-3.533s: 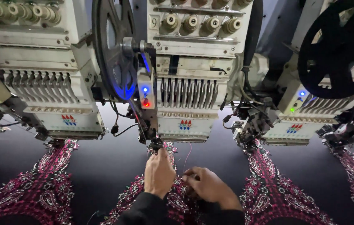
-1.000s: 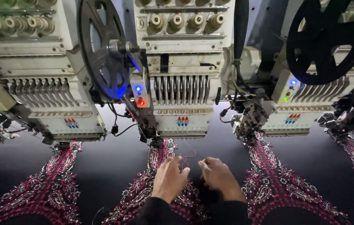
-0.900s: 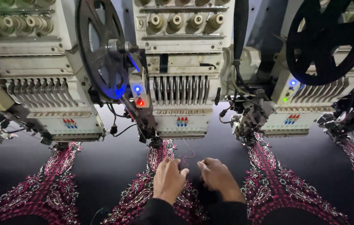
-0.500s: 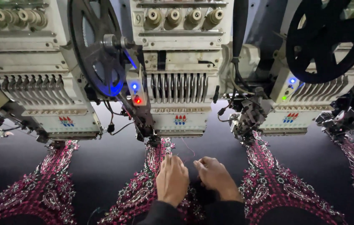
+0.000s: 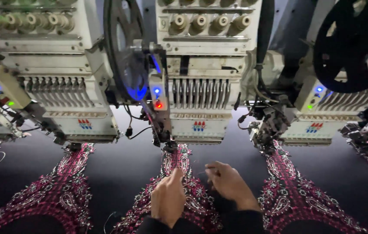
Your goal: The person threads a pink thread through the needle area of a multi-head industrial embroidery machine. They pull the thread through the mechanism and tie it to the existing thread on the fabric below to secure it.
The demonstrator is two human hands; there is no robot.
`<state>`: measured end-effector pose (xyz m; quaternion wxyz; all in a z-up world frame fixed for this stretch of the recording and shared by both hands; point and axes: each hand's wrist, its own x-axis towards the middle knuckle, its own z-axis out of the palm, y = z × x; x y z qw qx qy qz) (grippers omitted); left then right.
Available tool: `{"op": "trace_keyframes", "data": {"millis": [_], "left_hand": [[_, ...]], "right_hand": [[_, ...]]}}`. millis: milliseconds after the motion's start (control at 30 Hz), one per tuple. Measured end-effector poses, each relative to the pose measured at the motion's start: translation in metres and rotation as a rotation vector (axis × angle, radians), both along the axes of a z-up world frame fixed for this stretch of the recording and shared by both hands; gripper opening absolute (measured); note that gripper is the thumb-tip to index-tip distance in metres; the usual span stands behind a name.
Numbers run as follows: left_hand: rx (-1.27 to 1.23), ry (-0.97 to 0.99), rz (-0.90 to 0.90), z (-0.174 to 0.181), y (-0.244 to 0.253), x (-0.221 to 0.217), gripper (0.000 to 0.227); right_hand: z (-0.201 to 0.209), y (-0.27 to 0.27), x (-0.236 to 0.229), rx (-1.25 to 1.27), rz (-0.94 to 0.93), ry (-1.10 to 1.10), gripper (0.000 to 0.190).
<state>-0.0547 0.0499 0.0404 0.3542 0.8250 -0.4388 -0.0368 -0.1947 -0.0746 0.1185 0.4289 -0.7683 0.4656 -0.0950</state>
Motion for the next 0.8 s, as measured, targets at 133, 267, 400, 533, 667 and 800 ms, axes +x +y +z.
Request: {"op": "trace_keyframes", "data": {"millis": [133, 267, 400, 533, 667, 800], "left_hand": [[-0.043, -0.365, -0.051, -0.014, 0.001, 0.006, 0.013], [-0.114, -0.347, -0.087, -0.021, 0.0, 0.008, 0.043], [-0.105, -0.334, -0.225, -0.026, -0.005, 0.005, 0.036], [-0.183, -0.323, -0.247, -0.033, -0.01, 0.005, 0.026], [-0.15, -0.371, -0.27, -0.038, -0.011, 0.005, 0.022], [-0.193, -0.398, -0.103, -0.037, -0.004, 0.029, 0.023]], "right_hand": [[0.005, 0.008, 0.012, 0.009, 0.16, 0.038, 0.037], [0.001, 0.011, 0.018, -0.005, 0.241, 0.113, 0.036], [-0.007, 0.009, 0.022, -0.047, 0.24, 0.136, 0.036], [-0.024, 0.002, 0.024, -0.146, 0.325, 0.087, 0.03], [-0.029, 0.002, 0.026, -0.166, 0.353, 0.137, 0.02], [-0.011, 0.01, 0.021, -0.117, 0.423, 0.237, 0.053]]}}
